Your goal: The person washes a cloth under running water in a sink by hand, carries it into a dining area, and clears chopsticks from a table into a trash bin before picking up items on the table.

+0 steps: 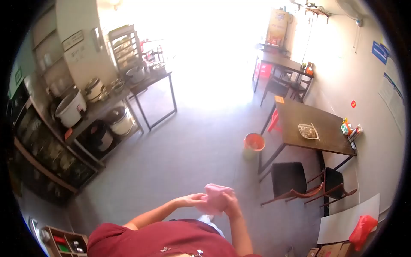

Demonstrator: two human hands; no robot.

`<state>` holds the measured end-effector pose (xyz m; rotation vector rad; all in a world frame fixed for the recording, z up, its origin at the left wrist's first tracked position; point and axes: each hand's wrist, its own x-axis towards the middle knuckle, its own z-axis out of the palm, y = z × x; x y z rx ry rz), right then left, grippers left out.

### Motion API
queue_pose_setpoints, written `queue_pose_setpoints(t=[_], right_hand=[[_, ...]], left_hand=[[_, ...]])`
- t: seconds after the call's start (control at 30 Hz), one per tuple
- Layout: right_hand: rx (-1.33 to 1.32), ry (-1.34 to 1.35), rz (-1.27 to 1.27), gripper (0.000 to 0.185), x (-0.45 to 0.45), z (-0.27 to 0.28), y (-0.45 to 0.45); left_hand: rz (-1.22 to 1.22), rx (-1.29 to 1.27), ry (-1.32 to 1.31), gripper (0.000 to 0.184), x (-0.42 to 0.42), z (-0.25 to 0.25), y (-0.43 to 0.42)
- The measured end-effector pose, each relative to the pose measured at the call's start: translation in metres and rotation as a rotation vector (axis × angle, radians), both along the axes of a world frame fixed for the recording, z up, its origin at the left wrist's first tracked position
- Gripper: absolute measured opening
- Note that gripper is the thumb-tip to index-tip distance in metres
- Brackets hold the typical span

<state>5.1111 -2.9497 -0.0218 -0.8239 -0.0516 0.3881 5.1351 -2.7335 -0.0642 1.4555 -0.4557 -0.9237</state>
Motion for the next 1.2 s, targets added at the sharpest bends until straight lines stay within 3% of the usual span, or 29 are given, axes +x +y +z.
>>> queue_pose_setpoints(t=[0.03, 0.07, 0.1, 0.13, 0.2, 0.23, 0.33, 0.43, 0.57, 0.67, 0.73, 0.77, 0.87, 0.9, 0.97, 1.03, 1.07, 1.2], right_hand=[[-0.007, -0.036, 0.090, 0.036, 0.023, 0.022, 0.002], [-0.442, -0.124, 0.112, 0.037, 0.057, 0.020, 0.003], [-0.678, -0.201, 0.160, 0.036, 0.083, 0.037, 0.006], [-0.911, -0.282, 0.213, 0.035, 0.108, 0.054, 0.008], [-0.768, -0.187, 0.311, 0.032, 0.162, 0.047, 0.014], [-0.584, -0.017, 0.306, 0.031, 0.197, -0.002, 0.013], [-0.387, -0.037, 0.315, 0.030, 0.280, -0.037, 0.013], [-0.466, -0.225, 0.367, 0.029, 0.366, -0.057, 0.012], [-0.559, -0.198, 0.337, 0.028, 0.466, -0.064, -0.001], [-0.623, -0.112, 0.234, 0.030, 0.533, -0.053, -0.031], [-0.647, -0.136, 0.114, 0.031, 0.568, -0.031, -0.055], [-0.677, -0.124, 0.115, 0.031, 0.589, -0.026, -0.067], [-0.494, -0.011, 0.006, 0.031, 0.645, -0.028, -0.098], [-0.570, 0.014, -0.034, 0.026, 0.666, -0.029, -0.106], [-0.666, 0.099, -0.056, 0.028, 0.711, -0.051, -0.123], [-0.643, -0.007, -0.079, 0.024, 0.763, -0.066, -0.133], [-0.674, -0.017, -0.068, 0.023, 0.795, -0.047, -0.131], [-0.771, -0.100, 0.061, 0.022, 0.913, -0.026, -0.155]], left_hand=[[0.036, -0.032, -0.074, 0.063, 0.024, -0.008, -0.006], [0.064, -0.109, -0.078, 0.065, 0.052, -0.013, -0.008], [0.061, -0.181, -0.039, 0.063, 0.077, 0.016, -0.011], [0.171, -0.093, -0.070, 0.064, 0.097, 0.035, -0.010], [0.452, -0.142, -0.013, 0.061, 0.137, 0.029, -0.010], [0.550, -0.140, -0.017, 0.054, 0.157, 0.027, -0.009], [0.734, -0.133, -0.184, 0.035, 0.224, 0.006, 0.003], [0.763, -0.119, -0.212, 0.025, 0.298, -0.023, 0.018], [0.672, 0.050, -0.215, 0.023, 0.414, -0.031, 0.017], [0.484, -0.018, -0.266, 0.026, 0.517, 0.002, -0.012], [0.290, 0.165, -0.575, 0.024, 0.586, 0.026, -0.039], [0.209, 0.274, -0.616, 0.023, 0.614, 0.051, -0.054], [0.008, 0.243, -0.643, 0.019, 0.690, 0.072, -0.093], [-0.041, 0.246, -0.676, 0.019, 0.717, 0.073, -0.104], [-0.060, 0.309, -0.721, 0.020, 0.767, 0.066, -0.121], [-0.097, 0.398, -0.664, 0.020, 0.816, 0.063, -0.134], [-0.119, 0.447, -0.635, 0.021, 0.840, 0.062, -0.139], [0.132, 0.419, -0.622, 0.023, 0.929, 0.047, -0.146]])
